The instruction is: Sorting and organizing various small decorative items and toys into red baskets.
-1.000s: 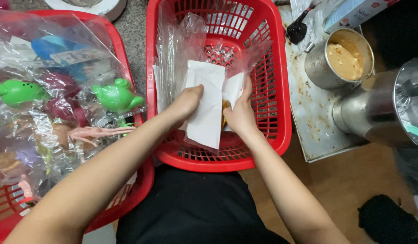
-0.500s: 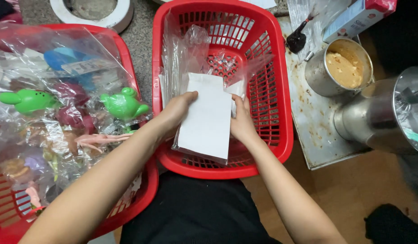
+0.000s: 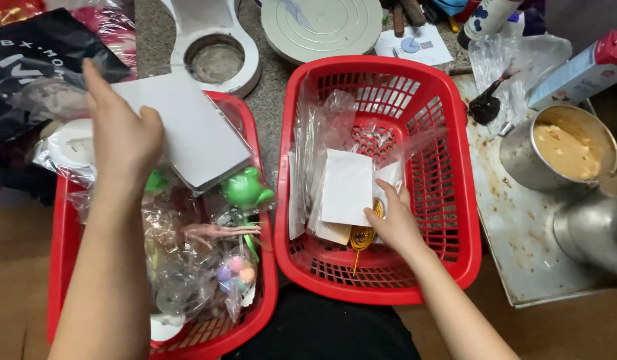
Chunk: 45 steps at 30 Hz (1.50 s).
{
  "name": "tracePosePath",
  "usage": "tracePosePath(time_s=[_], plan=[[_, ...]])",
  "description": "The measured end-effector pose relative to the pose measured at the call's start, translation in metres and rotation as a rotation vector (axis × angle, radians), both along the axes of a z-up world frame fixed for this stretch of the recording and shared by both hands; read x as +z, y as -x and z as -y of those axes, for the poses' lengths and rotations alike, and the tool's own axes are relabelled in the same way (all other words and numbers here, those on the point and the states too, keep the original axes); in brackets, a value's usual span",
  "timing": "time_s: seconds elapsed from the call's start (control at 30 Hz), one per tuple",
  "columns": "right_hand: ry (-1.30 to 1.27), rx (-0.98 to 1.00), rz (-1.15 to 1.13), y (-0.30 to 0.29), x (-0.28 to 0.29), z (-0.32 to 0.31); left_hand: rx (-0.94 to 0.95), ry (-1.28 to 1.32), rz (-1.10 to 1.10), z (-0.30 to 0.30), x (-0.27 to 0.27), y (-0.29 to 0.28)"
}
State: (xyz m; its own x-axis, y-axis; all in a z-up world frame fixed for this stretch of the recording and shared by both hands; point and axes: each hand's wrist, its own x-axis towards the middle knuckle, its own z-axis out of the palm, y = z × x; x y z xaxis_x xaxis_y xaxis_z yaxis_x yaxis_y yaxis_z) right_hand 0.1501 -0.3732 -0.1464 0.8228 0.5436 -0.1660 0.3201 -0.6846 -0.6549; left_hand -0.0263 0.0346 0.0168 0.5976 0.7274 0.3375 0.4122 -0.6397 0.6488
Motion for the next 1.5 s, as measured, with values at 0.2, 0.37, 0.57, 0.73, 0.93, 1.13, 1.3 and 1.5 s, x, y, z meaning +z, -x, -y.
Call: tracePosePath(time_s=[0.2, 0.37, 0.57, 0.73, 0.93, 1.13, 1.3, 1.5], plan=[[0.080, 0.044, 0.004, 0.002, 0.009, -0.005, 0.145, -0.582, -0.380, 0.061, -0.004, -0.007], [0.249, -0.025, -0.042, 0.006, 0.025, -0.013, -0.506, 0.163, -0.230, 0.166, -0.068, -0.063], [0.307, -0.045, -0.082, 0.009, 0.026, -0.012, -0.616, 0.126, -0.814, 0.236, -0.151, -0.115], [0.287, -0.035, -0.061, 0.009, 0.023, -0.013, -0.533, -0.375, -0.980, 0.240, -0.144, -0.139], [0.276, -0.095, -0.102, 0.003, 0.031, -0.004, -0.497, -0.465, -1.008, 0.215, -0.193, -0.164], [0.228, -0.169, 0.071, -0.009, 0.011, 0.011, -0.429, -0.411, -0.859, 0.214, -0.219, -0.163], [0.111, -0.110, 0.085, -0.005, 0.015, 0.009, -0.585, -0.251, -0.660, 0.230, -0.186, -0.147], [-0.058, -0.090, 0.092, -0.016, -0.006, 0.013, -0.723, -0.027, -0.471, 0.261, -0.153, -0.125]])
